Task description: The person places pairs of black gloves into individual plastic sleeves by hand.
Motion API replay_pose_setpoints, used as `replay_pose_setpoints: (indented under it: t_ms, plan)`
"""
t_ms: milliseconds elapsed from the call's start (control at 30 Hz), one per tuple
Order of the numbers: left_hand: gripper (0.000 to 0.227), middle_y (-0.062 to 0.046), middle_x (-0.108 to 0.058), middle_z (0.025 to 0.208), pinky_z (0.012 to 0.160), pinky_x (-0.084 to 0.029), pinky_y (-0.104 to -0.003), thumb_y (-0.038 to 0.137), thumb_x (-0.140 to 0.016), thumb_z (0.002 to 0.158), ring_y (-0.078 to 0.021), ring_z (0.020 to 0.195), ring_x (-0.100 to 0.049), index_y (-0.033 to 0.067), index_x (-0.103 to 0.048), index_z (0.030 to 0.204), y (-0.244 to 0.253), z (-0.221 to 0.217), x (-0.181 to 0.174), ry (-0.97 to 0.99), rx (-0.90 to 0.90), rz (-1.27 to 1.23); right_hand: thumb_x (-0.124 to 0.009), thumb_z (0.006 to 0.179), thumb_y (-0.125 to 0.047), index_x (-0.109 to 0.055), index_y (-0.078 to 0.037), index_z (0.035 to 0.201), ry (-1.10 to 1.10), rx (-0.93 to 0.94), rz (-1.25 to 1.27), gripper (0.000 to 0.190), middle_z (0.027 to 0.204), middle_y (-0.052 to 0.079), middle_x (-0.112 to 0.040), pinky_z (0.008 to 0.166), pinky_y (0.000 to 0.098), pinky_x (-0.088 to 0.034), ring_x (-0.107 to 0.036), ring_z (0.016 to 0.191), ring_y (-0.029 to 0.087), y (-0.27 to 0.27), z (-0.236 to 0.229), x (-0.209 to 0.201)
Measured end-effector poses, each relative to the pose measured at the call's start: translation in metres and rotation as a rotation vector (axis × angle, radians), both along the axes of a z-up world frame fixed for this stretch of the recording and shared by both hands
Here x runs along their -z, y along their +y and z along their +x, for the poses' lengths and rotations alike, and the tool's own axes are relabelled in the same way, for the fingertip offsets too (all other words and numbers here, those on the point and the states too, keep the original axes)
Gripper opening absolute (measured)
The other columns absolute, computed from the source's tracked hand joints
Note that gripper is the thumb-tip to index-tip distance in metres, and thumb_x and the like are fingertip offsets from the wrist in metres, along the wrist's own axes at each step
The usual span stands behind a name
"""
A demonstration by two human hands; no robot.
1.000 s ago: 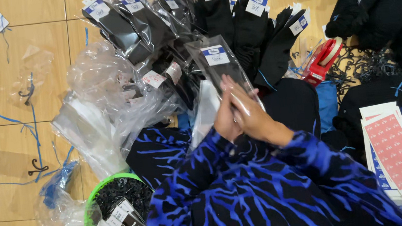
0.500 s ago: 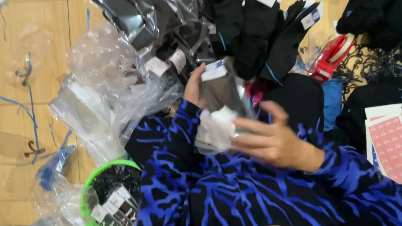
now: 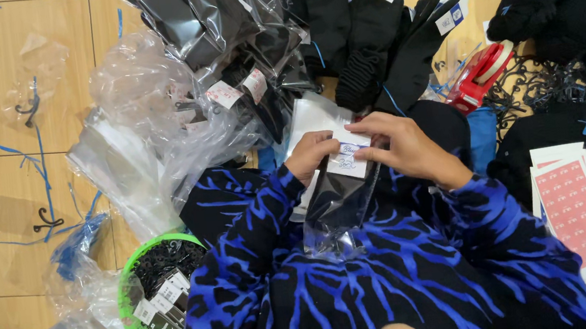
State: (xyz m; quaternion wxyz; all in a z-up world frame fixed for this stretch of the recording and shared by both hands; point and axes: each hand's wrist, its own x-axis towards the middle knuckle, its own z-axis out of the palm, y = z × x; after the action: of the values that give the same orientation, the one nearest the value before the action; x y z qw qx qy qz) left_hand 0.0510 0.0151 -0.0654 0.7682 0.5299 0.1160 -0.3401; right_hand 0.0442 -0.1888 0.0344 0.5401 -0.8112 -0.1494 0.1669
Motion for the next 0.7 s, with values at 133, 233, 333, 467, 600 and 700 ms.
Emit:
replay_pose_setpoints:
  t_ms: [133, 233, 333, 467, 600, 700]
  plan:
    - [0.007, -0.003, -0.061, 0.063, 0.056, -0.054, -0.024, 0.010, -0.076, 0.077, -0.0099, 0.056, -0.062, 0.0039, -0.072, 0.077, 0.001, -0.003, -0.008, 0.040, -0.041, -0.073, -0.087, 0.080, -0.021, -0.070, -0.005, 0.130, -0.111, -0.005, -0.039, 0.055, 0.113, 0.015, -0.071, 0.070, 0.0353, -0.062, -0.072, 0.089, 0.027, 0.002, -0.013, -0.010]
    - [0.007, -0.002, -0.064, 0.064, 0.056, -0.056, -0.023, 0.010, -0.074, 0.080, -0.0093, 0.057, -0.066, 0.0047, -0.071, 0.078, 0.001, -0.008, -0.002, 0.029, 0.037, -0.105, -0.086, 0.082, -0.021, -0.069, -0.007, 0.133, -0.095, 0.000, -0.025, 0.055, 0.112, 0.013, -0.072, 0.071, 0.0343, -0.062, -0.071, 0.090, 0.024, 0.001, -0.019, -0.020]
    - [0.005, -0.002, -0.065, 0.068, 0.061, -0.053, -0.021, 0.010, -0.069, 0.084, -0.0075, 0.064, -0.063, 0.0061, -0.071, 0.083, 0.003, -0.008, -0.014, -0.107, 0.109, -0.114, -0.081, 0.087, -0.015, -0.069, -0.007, 0.132, -0.138, 0.022, -0.008, 0.047, 0.108, 0.013, -0.072, 0.068, 0.0322, -0.062, -0.072, 0.086, 0.023, 0.000, -0.024, -0.023]
    - [0.018, -0.004, -0.071, 0.080, 0.077, -0.051, -0.025, 0.024, -0.067, 0.103, -0.0073, 0.082, -0.056, 0.0091, -0.077, 0.101, 0.009, -0.017, -0.037, -0.423, 0.145, -0.085, -0.077, 0.090, -0.010, -0.071, -0.006, 0.130, -0.274, 0.070, -0.006, 0.040, 0.102, 0.011, -0.073, 0.065, 0.0304, -0.061, -0.073, 0.080, 0.021, -0.007, -0.036, -0.003]
    - [0.019, -0.002, -0.069, 0.076, 0.075, -0.051, -0.026, 0.021, -0.064, 0.105, -0.0072, 0.080, -0.054, 0.0079, -0.077, 0.098, 0.006, -0.027, -0.030, -0.487, 0.055, -0.026, -0.085, 0.079, -0.007, -0.063, 0.000, 0.137, -0.253, -0.065, 0.099, 0.062, 0.117, 0.021, -0.068, 0.075, 0.0389, -0.062, -0.072, 0.088, 0.029, -0.010, -0.039, -0.016]
    - [0.024, 0.000, -0.062, 0.066, 0.065, -0.048, -0.020, 0.019, -0.059, 0.106, -0.0049, 0.069, -0.054, 0.0088, -0.075, 0.091, 0.004, -0.028, -0.032, -0.488, -0.018, -0.065, -0.084, 0.080, -0.003, -0.068, 0.002, 0.131, -0.274, -0.015, 0.144, 0.053, 0.114, 0.021, -0.070, 0.072, 0.0354, -0.063, -0.075, 0.085, 0.025, -0.013, -0.041, 0.002]
